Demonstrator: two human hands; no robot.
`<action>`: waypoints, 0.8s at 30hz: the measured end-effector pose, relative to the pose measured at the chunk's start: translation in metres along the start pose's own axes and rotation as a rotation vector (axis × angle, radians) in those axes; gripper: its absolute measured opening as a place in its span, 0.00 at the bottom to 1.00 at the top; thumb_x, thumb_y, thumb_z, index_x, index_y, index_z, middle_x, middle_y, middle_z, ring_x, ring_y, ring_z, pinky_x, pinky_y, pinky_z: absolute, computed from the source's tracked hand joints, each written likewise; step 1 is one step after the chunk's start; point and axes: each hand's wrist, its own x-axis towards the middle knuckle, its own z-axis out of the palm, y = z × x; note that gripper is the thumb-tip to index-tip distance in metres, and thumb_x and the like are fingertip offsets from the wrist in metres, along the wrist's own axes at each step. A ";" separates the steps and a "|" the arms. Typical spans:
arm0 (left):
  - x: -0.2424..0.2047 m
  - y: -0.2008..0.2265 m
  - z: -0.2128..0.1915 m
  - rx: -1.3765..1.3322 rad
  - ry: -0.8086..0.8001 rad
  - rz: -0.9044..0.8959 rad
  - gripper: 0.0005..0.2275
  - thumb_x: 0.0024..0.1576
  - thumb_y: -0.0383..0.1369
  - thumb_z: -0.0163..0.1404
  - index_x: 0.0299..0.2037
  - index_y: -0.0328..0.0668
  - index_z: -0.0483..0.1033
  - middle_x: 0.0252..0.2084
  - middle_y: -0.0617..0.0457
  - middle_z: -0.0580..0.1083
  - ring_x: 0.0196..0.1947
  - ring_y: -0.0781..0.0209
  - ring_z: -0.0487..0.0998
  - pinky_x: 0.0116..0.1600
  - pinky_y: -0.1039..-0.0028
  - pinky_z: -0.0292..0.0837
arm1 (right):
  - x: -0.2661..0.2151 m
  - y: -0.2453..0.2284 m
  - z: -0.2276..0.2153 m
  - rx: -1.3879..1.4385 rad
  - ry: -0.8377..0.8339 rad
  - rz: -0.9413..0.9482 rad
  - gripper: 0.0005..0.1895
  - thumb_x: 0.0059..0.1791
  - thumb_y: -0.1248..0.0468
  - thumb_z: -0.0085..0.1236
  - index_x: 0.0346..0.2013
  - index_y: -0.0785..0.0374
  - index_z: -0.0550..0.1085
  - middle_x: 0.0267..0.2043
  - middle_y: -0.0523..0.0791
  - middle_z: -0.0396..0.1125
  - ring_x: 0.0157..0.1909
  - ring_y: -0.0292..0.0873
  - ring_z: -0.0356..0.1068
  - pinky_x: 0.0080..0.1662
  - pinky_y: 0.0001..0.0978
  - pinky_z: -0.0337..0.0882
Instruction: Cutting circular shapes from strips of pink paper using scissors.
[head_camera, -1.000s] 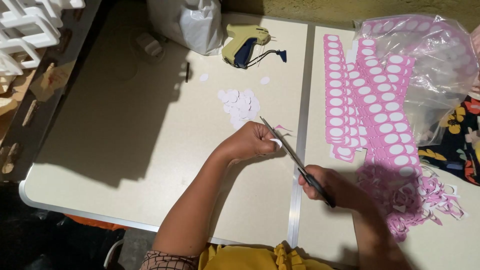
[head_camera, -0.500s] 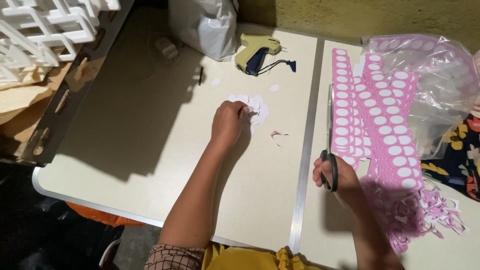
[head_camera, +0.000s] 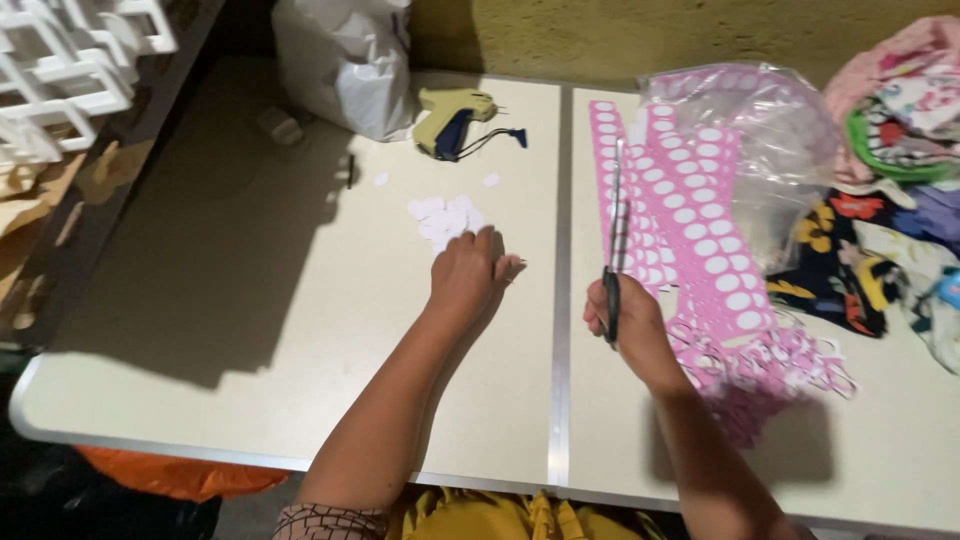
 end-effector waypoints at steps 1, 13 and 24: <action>-0.001 0.000 0.010 -0.008 0.001 0.016 0.24 0.61 0.46 0.51 0.57 0.31 0.70 0.40 0.39 0.73 0.41 0.40 0.78 0.43 0.54 0.76 | 0.000 0.001 0.001 -0.004 0.017 -0.006 0.07 0.55 0.64 0.55 0.35 0.65 0.72 0.23 0.51 0.70 0.23 0.41 0.71 0.24 0.24 0.69; -0.039 0.097 -0.002 -0.474 -0.250 -0.034 0.11 0.60 0.37 0.47 0.38 0.36 0.76 0.34 0.34 0.76 0.40 0.28 0.79 0.42 0.44 0.75 | -0.020 -0.057 -0.030 0.203 0.097 -0.044 0.12 0.50 0.58 0.58 0.35 0.65 0.72 0.16 0.49 0.67 0.16 0.39 0.67 0.16 0.24 0.65; -0.036 0.209 0.116 -0.447 -0.144 0.541 0.12 0.59 0.32 0.41 0.44 0.31 0.75 0.32 0.37 0.76 0.36 0.34 0.81 0.39 0.49 0.77 | -0.056 -0.088 -0.101 -0.162 0.424 -0.299 0.17 0.59 0.51 0.54 0.44 0.62 0.73 0.27 0.48 0.71 0.26 0.37 0.71 0.28 0.20 0.68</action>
